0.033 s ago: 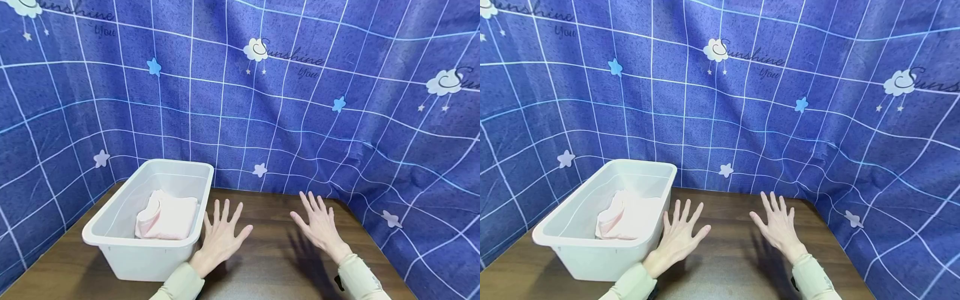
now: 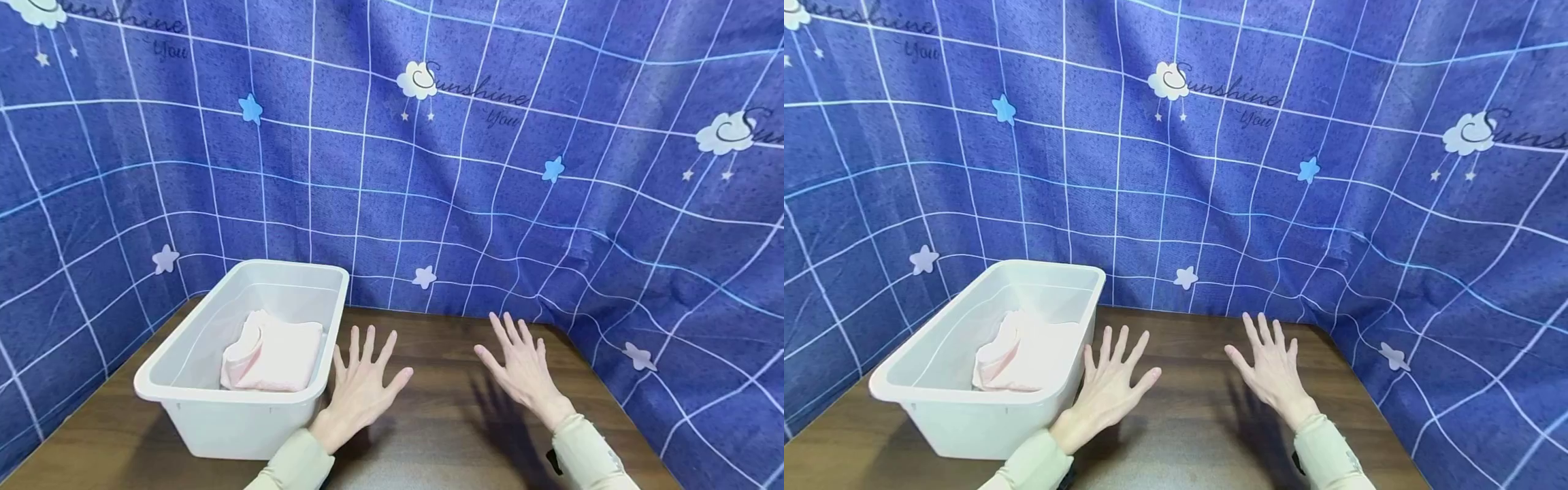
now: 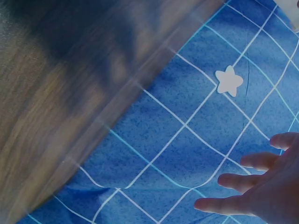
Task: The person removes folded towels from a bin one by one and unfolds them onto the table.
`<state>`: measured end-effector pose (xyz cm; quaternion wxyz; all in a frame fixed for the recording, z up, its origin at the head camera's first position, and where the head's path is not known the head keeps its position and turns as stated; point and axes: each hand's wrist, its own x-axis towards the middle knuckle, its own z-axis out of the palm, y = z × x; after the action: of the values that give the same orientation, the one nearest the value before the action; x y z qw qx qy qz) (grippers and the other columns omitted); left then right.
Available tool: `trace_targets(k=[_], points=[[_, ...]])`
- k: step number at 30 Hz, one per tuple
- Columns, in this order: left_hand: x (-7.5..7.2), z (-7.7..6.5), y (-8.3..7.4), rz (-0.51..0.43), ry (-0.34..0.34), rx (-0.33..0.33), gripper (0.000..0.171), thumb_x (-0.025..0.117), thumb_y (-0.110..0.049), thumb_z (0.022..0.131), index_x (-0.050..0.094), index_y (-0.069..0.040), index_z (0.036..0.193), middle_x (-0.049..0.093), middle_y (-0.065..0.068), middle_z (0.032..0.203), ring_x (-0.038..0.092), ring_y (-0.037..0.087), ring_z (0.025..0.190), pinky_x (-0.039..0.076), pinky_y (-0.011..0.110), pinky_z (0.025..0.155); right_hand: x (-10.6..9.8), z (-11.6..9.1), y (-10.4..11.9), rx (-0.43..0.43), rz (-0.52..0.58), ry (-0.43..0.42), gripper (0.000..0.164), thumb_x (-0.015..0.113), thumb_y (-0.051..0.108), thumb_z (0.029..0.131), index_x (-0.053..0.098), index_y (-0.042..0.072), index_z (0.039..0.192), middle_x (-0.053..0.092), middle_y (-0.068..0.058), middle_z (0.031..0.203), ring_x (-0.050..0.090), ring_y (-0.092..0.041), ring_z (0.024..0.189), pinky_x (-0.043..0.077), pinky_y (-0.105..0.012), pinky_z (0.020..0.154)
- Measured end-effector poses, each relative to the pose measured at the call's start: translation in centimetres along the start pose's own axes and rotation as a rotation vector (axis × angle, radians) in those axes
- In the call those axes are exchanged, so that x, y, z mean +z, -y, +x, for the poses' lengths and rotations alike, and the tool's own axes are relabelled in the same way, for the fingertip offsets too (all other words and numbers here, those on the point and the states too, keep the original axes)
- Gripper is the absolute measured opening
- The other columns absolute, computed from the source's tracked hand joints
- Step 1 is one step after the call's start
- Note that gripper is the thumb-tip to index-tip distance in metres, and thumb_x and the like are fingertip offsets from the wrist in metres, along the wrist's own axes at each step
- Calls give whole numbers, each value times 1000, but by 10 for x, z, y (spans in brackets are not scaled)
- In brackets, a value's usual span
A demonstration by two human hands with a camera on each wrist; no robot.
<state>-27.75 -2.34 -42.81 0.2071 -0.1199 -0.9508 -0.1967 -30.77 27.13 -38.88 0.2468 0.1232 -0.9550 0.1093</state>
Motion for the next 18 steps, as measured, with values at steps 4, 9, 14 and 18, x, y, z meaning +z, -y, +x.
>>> trace_targets(k=[4, 9, 14, 18], points=[[2, -2, -1, 4, 8, 17, 74, 29, -74, 90, 25, -35, 153, 19, 13, 161, 0, 38, 151, 8, 71, 111, 0, -3, -1, 8, -9, 6, 73, 48, 59, 92, 26, 25, 154, 32, -17, 156, 25, -44, 143, 19, -75, 104], [4, -3, -1, 0, -10, 33, 73, 33, -73, 90, 30, -33, 151, 23, 15, 160, 5, 39, 150, 9, 71, 111, 0, -2, -1, 12, -2, 7, 73, 47, 59, 93, 26, 26, 154, 33, -17, 156, 25, -44, 143, 19, -73, 104], [5, -1, -4, 4, -12, 47, 73, 34, -72, 90, 33, -32, 150, 25, 15, 159, 7, 38, 150, 9, 71, 111, 0, 1, -2, 9, -3, 10, 72, 47, 59, 93, 27, 24, 153, 34, -18, 155, 27, -45, 142, 22, -72, 104], [1, 3, -11, -6, -2, 69, 72, 34, -71, 90, 33, -31, 150, 25, 16, 159, 6, 39, 150, 7, 71, 111, -2, 5, -2, 2, -9, 2, 72, 47, 58, 93, 29, 21, 153, 35, -19, 154, 30, -45, 141, 25, -70, 104]])
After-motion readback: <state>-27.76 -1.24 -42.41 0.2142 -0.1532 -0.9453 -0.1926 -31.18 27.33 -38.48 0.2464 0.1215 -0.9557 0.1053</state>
